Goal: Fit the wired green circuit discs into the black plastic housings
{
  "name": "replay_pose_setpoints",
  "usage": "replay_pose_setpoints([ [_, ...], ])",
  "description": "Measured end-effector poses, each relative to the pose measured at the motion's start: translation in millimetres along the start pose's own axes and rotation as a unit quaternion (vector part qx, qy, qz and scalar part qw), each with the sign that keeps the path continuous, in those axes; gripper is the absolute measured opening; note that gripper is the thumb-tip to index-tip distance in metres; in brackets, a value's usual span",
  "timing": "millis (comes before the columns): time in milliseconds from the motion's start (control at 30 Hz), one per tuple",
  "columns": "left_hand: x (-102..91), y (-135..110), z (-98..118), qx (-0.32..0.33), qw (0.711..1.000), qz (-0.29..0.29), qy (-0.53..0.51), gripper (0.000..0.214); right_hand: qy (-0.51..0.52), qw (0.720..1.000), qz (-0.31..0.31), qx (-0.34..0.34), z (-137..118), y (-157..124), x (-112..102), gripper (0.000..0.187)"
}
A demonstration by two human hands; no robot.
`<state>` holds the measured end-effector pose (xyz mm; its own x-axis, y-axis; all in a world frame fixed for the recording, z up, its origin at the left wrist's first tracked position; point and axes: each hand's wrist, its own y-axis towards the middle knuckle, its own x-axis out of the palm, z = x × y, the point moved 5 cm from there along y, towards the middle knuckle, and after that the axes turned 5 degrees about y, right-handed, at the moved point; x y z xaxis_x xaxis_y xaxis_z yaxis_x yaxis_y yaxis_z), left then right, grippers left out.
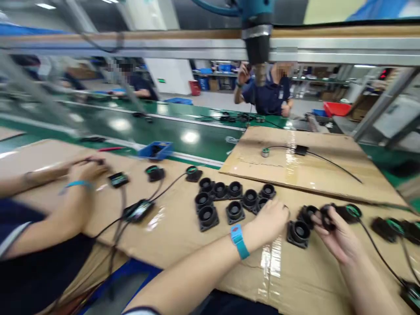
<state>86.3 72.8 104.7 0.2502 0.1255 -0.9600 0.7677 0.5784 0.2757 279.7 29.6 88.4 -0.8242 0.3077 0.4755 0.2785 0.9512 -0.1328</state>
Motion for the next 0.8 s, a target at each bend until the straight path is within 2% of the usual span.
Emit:
replay_pose_setpoints([
  [100,1.7,9,-4,-0.008,0.998,-0.019,-0.058,0.002,0.008,0.999,-0.036,0.016,3,-6,12,0.044],
  [233,3.2,20,-16,0.003,0.990,-0.012,-0.142,0.012,0.005,0.998,-0.058,0.008,3,-4,14,0.047],
  [333,-5.5,17,-22,-0.008,0.978,0.032,-0.204,0.020,-0.045,0.998,-0.037,-0.022,2,-8,12,0.049],
  [400,-18.0,4,-27,-0.077,0.947,0.086,-0.300,0.034,-0.114,0.990,-0.012,-0.087,-5,-17,17,0.042],
  [433,-22.8,-5,-29,-0.131,0.910,0.105,-0.378,0.035,-0.161,0.978,-0.009,-0.134,-9,-24,24,0.036],
  [467,-24.5,-16,-31,-0.187,0.855,0.107,-0.472,0.036,-0.214,0.959,-0.021,-0.184,-12,-32,35,0.028],
  [500,-22.7,-27,-30,-0.241,0.780,0.091,-0.571,0.037,-0.271,0.933,-0.050,-0.229,-14,-39,51,0.020],
  [533,-18.6,-38,-27,-0.287,0.692,0.064,-0.660,0.039,-0.333,0.900,-0.095,-0.264,-12,-45,69,0.014],
  [600,-8.7,-61,-21,-0.356,0.520,0.013,-0.776,0.040,-0.457,0.816,-0.205,-0.289,4,-53,107,0.011],
  [633,-3.9,-72,-20,-0.387,0.452,0.007,-0.804,0.037,-0.509,0.772,-0.256,-0.283,16,-55,125,0.013],
  [700,3.3,-97,-25,-0.444,0.352,0.037,-0.823,0.029,-0.573,0.700,-0.329,-0.271,40,-60,155,0.017],
  [733,4.6,-109,-28,-0.462,0.315,0.059,-0.827,0.027,-0.578,0.682,-0.354,-0.274,50,-66,168,0.020],
  [800,1.1,-131,-36,-0.473,0.260,0.089,-0.837,0.024,-0.549,0.684,-0.371,-0.305,62,-80,188,0.031],
])
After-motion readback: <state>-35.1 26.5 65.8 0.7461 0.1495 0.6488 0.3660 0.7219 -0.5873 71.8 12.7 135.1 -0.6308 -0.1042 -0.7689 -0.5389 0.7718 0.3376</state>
